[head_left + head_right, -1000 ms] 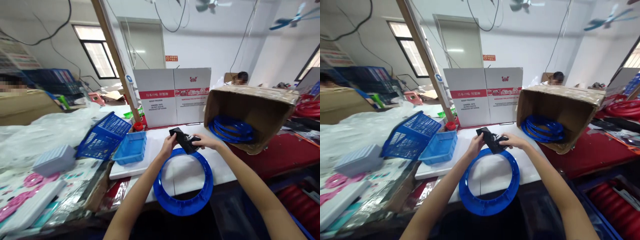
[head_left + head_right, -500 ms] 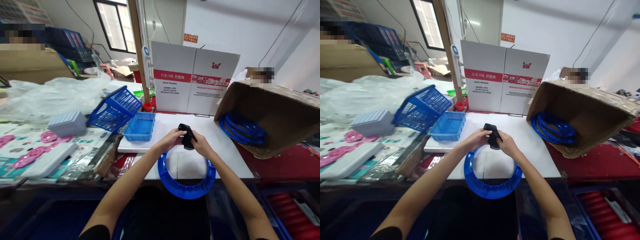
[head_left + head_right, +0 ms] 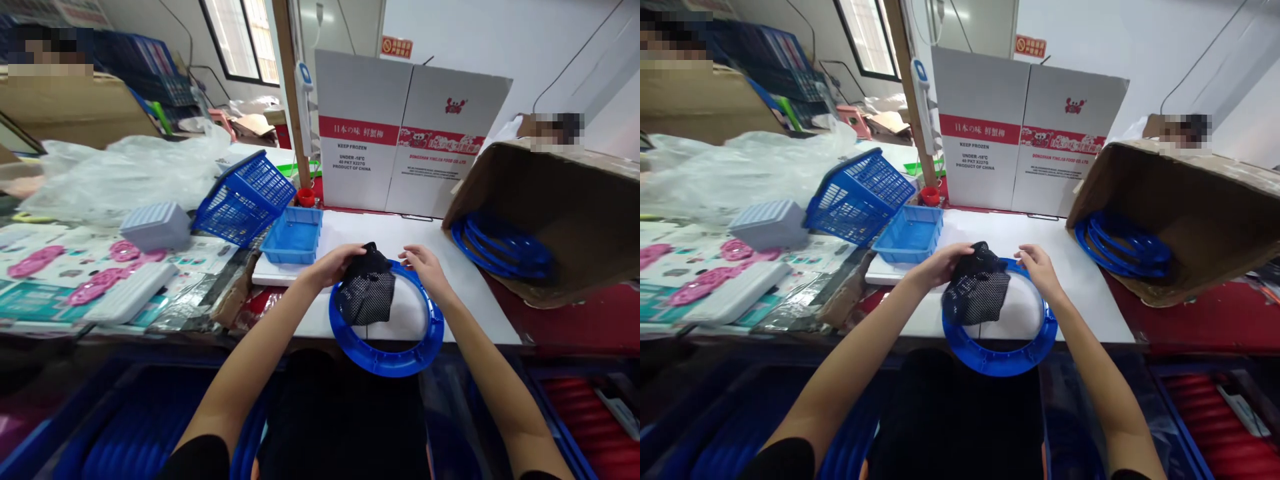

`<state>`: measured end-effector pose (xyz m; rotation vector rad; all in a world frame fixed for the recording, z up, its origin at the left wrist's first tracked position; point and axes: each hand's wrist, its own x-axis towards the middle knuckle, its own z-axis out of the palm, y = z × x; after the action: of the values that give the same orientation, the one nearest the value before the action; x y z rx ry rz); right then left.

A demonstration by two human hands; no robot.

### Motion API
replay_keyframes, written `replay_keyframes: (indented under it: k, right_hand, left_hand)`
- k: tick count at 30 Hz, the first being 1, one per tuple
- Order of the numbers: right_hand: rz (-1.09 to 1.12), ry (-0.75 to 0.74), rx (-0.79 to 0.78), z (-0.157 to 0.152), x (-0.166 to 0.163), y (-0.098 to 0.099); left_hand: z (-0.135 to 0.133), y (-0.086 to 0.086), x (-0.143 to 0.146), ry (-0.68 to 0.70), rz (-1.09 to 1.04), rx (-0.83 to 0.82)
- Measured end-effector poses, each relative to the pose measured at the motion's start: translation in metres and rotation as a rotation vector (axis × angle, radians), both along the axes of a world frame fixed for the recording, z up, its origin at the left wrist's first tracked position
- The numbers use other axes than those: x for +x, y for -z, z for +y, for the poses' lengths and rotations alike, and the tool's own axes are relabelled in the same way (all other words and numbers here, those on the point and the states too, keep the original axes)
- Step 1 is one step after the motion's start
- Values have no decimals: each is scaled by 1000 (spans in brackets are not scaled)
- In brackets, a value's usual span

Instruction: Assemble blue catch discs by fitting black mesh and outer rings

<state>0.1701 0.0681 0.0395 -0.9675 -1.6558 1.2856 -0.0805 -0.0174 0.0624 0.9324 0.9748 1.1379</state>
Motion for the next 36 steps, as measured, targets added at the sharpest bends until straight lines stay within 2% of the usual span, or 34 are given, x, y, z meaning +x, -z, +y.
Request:
replay_keyframes:
  k: [2, 3, 6, 9, 12, 15, 18, 21, 23, 25, 27, 30, 32, 36]
  right_hand:
    - [50, 17, -26, -5, -4, 3]
    - [58, -22, -26, -7, -6, 3]
    - [-7, -271, -60, -10, -9, 1]
    - [-113, -498, -135, -6, -8, 0]
    - [-191, -523, -118, 0, -3, 2]
    - [-294, -534, -50, 9, -2, 0]
    - [-446, -515, 153, 24, -6, -13]
    - [-531, -284, 420, 41, -9, -33]
    - [-531, -157, 580, 44, -4, -44]
    - [-557, -170, 746, 37, 7, -46]
    - [-643, -346, 805, 22, 24, -37]
    - [-748, -701, 776, -5, 49, -13]
    - [-754, -751, 722, -18, 61, 1]
    - [-765, -693, 671, -31, 72, 15]
  left_hand:
    - [9, 5, 7, -50, -58, -55]
    - [13, 7, 10, -46, -63, -68]
    - [21, 7, 17, 38, -20, -95]
    - [22, 6, 22, 201, 93, -147]
    - [16, 12, 25, 246, 373, -60]
    - [14, 23, 26, 115, 788, 218]
    - [25, 21, 24, 12, 991, 356]
    - [40, 2, 21, -107, 1084, 395]
    - [41, -9, 20, -190, 1228, 512]
    - [30, -12, 20, -141, 1326, 632]
    - [9, -2, 22, 39, 1307, 687]
    - [-29, 29, 28, 309, 1135, 639]
    - [-50, 51, 32, 384, 1021, 592]
    - [-65, 77, 34, 324, 990, 535]
